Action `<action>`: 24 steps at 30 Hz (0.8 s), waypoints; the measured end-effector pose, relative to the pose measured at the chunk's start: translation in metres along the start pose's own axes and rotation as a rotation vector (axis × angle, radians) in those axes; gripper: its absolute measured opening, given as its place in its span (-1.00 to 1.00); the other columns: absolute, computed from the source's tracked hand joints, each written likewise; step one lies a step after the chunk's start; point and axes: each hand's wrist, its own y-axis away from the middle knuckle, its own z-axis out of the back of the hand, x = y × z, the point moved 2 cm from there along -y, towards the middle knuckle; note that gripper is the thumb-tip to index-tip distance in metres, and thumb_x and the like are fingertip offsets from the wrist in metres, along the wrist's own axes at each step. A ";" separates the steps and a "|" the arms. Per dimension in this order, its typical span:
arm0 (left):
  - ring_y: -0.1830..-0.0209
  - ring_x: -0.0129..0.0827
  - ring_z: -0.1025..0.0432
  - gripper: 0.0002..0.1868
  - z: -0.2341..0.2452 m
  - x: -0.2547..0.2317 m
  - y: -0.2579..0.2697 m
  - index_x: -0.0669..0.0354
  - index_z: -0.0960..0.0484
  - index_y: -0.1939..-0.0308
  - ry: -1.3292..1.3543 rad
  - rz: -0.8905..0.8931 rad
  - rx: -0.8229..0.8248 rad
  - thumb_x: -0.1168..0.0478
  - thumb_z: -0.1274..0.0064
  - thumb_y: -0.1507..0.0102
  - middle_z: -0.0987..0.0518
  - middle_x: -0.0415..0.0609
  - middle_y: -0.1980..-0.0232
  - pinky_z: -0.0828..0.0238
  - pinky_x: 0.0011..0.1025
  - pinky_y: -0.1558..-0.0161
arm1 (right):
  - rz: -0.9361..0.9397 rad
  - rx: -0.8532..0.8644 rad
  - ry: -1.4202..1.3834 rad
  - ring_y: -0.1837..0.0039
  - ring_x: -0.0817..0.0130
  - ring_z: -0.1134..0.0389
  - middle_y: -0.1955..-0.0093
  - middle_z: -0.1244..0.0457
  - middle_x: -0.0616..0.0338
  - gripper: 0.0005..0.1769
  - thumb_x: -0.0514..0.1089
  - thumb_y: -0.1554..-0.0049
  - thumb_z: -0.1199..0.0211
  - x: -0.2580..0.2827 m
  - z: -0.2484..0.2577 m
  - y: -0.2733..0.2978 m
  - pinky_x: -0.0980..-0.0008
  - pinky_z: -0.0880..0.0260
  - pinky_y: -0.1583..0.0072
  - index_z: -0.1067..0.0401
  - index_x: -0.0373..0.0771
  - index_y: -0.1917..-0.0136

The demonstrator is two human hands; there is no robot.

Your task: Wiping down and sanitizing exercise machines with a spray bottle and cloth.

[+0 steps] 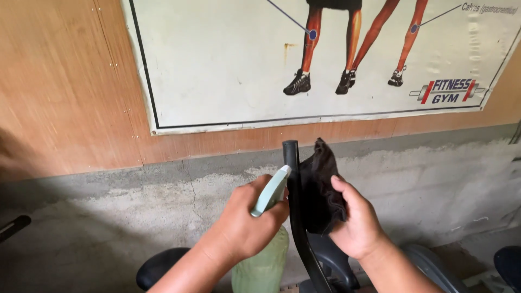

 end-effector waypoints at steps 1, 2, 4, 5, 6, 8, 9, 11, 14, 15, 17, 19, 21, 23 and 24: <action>0.32 -0.13 -0.58 -0.76 -0.001 -0.002 -0.003 0.18 -0.60 0.17 -0.005 0.036 0.008 0.19 -0.03 -0.11 -0.66 0.12 0.36 -0.50 -0.27 0.15 | -0.017 0.004 -0.009 -0.22 0.16 -0.39 -0.22 -0.37 0.04 -0.42 0.07 -0.20 -0.02 0.001 -0.001 -0.005 0.09 -0.33 -0.28 -0.36 -0.26 -0.38; 0.30 -0.12 -0.59 -0.76 -0.003 -0.002 -0.004 0.17 -0.60 0.17 -0.007 0.086 0.023 0.19 -0.04 -0.11 -0.66 0.14 0.36 -0.49 -0.26 0.14 | -0.046 -0.002 -0.023 -0.19 0.17 -0.41 -0.18 -0.40 0.04 -0.43 0.09 -0.20 -0.01 -0.001 -0.001 -0.007 0.10 -0.35 -0.26 -0.41 -0.29 -0.33; 0.30 -0.09 -0.58 -0.77 -0.004 0.002 -0.003 0.21 -0.59 0.19 -0.032 0.075 0.002 0.20 -0.04 -0.12 -0.65 0.15 0.35 -0.49 -0.25 0.14 | -0.035 0.019 -0.035 -0.19 0.17 -0.41 -0.18 -0.39 0.04 -0.43 0.09 -0.20 -0.01 0.000 -0.006 -0.007 0.10 -0.36 -0.25 -0.40 -0.29 -0.34; 0.30 -0.07 -0.58 -0.77 -0.004 0.004 -0.002 0.24 -0.58 0.20 -0.053 0.057 -0.025 0.20 -0.04 -0.13 -0.65 0.17 0.34 -0.50 -0.25 0.13 | -0.021 0.044 -0.041 -0.18 0.17 -0.41 -0.17 -0.39 0.04 -0.42 0.09 -0.20 -0.01 0.000 -0.009 -0.006 0.11 -0.36 -0.25 -0.38 -0.30 -0.35; 0.30 -0.07 -0.58 -0.77 -0.003 0.007 -0.001 0.24 -0.58 0.20 -0.057 0.058 -0.029 0.20 -0.04 -0.13 -0.65 0.17 0.34 -0.50 -0.25 0.13 | -0.022 0.049 -0.043 -0.18 0.17 -0.41 -0.17 -0.39 0.04 -0.42 0.09 -0.20 -0.01 0.004 -0.020 -0.011 0.11 -0.36 -0.25 -0.38 -0.30 -0.35; 0.30 -0.07 -0.60 -0.79 0.001 0.011 0.003 0.26 -0.57 0.21 -0.005 -0.001 -0.096 0.22 -0.04 -0.13 -0.66 0.16 0.32 -0.50 -0.24 0.14 | 0.161 0.145 0.072 -0.26 0.22 -0.38 -0.26 -0.35 0.06 -0.36 0.04 -0.20 -0.05 0.015 -0.043 -0.018 0.17 -0.34 -0.30 -0.25 -0.29 -0.46; 0.30 -0.07 -0.60 -0.79 0.002 0.014 0.004 0.26 -0.57 0.21 -0.008 0.000 -0.098 0.22 -0.04 -0.13 -0.66 0.16 0.32 -0.50 -0.24 0.14 | 0.159 0.148 0.069 -0.26 0.22 -0.38 -0.26 -0.35 0.06 -0.36 0.04 -0.20 -0.05 0.013 -0.051 -0.029 0.17 -0.34 -0.30 -0.25 -0.29 -0.46; 0.28 -0.11 -0.63 -0.77 0.004 0.021 0.010 0.24 -0.58 0.19 0.023 -0.065 -0.153 0.24 -0.06 -0.09 -0.68 0.14 0.30 -0.52 -0.27 0.13 | 0.519 0.165 0.582 -0.40 0.18 -0.29 -0.41 -0.24 0.02 -0.26 -0.04 -0.24 -0.15 0.011 -0.067 -0.045 0.21 -0.25 -0.39 -0.02 -0.29 -0.59; 0.29 -0.08 -0.61 -0.76 0.001 0.023 0.016 0.25 -0.56 0.18 0.000 -0.087 -0.175 0.27 -0.05 -0.08 -0.66 0.14 0.30 -0.53 -0.26 0.16 | 0.789 0.037 1.056 -0.44 0.09 -0.29 -0.44 -0.23 -0.10 -0.20 -0.09 -0.27 -0.22 -0.002 -0.084 -0.053 0.22 -0.27 -0.38 0.07 -0.33 -0.61; 0.29 -0.08 -0.61 -0.76 -0.001 0.023 0.018 0.25 -0.56 0.18 0.003 -0.078 -0.170 0.27 -0.05 -0.08 -0.66 0.14 0.30 -0.53 -0.26 0.16 | 0.778 0.035 1.057 -0.44 0.09 -0.29 -0.44 -0.23 -0.10 -0.20 -0.09 -0.27 -0.22 -0.002 -0.082 -0.051 0.22 -0.27 -0.38 0.07 -0.33 -0.61; 0.30 -0.08 -0.61 -0.75 -0.004 0.022 0.025 0.25 -0.58 0.18 0.001 -0.089 -0.213 0.28 -0.04 -0.07 -0.66 0.14 0.29 -0.52 -0.27 0.15 | 0.769 -0.100 1.132 -0.33 0.10 -0.41 -0.32 -0.33 -0.12 -0.26 -0.08 -0.24 -0.21 -0.003 -0.081 -0.048 0.22 -0.39 -0.28 -0.01 -0.29 -0.57; 0.28 -0.09 -0.61 -0.75 -0.010 0.022 0.032 0.24 -0.58 0.18 -0.003 -0.090 -0.212 0.27 -0.05 -0.08 -0.66 0.14 0.28 -0.52 -0.28 0.15 | 0.648 -0.148 1.149 -0.27 0.10 -0.44 -0.27 -0.35 -0.11 -0.26 -0.05 -0.23 -0.20 -0.008 -0.083 -0.037 0.21 -0.42 -0.23 -0.01 -0.25 -0.57; 0.27 -0.09 -0.61 -0.75 -0.014 0.018 0.035 0.24 -0.59 0.17 -0.015 -0.121 -0.208 0.27 -0.06 -0.08 -0.66 0.13 0.27 -0.52 -0.28 0.14 | 0.556 -0.206 1.158 -0.22 0.10 -0.47 -0.21 -0.38 -0.11 -0.26 -0.02 -0.22 -0.19 -0.014 -0.078 -0.027 0.20 -0.45 -0.18 -0.01 -0.20 -0.57; 0.27 -0.13 -0.62 -0.73 -0.019 0.015 0.040 0.24 -0.60 0.15 0.004 -0.078 -0.185 0.26 -0.07 -0.08 -0.66 0.12 0.27 -0.53 -0.30 0.16 | 0.408 -0.205 1.170 -0.12 0.09 -0.49 -0.13 -0.39 -0.07 -0.27 0.00 -0.22 -0.11 -0.027 -0.064 -0.016 0.20 -0.47 -0.12 0.02 -0.16 -0.57; 0.27 -0.13 -0.62 -0.73 -0.021 0.011 0.043 0.24 -0.60 0.15 0.004 -0.080 -0.182 0.26 -0.07 -0.08 -0.66 0.12 0.27 -0.53 -0.30 0.16 | 0.409 -0.209 1.170 -0.12 0.09 -0.49 -0.13 -0.39 -0.07 -0.27 0.00 -0.22 -0.11 -0.042 -0.044 -0.009 0.20 -0.47 -0.12 0.02 -0.16 -0.57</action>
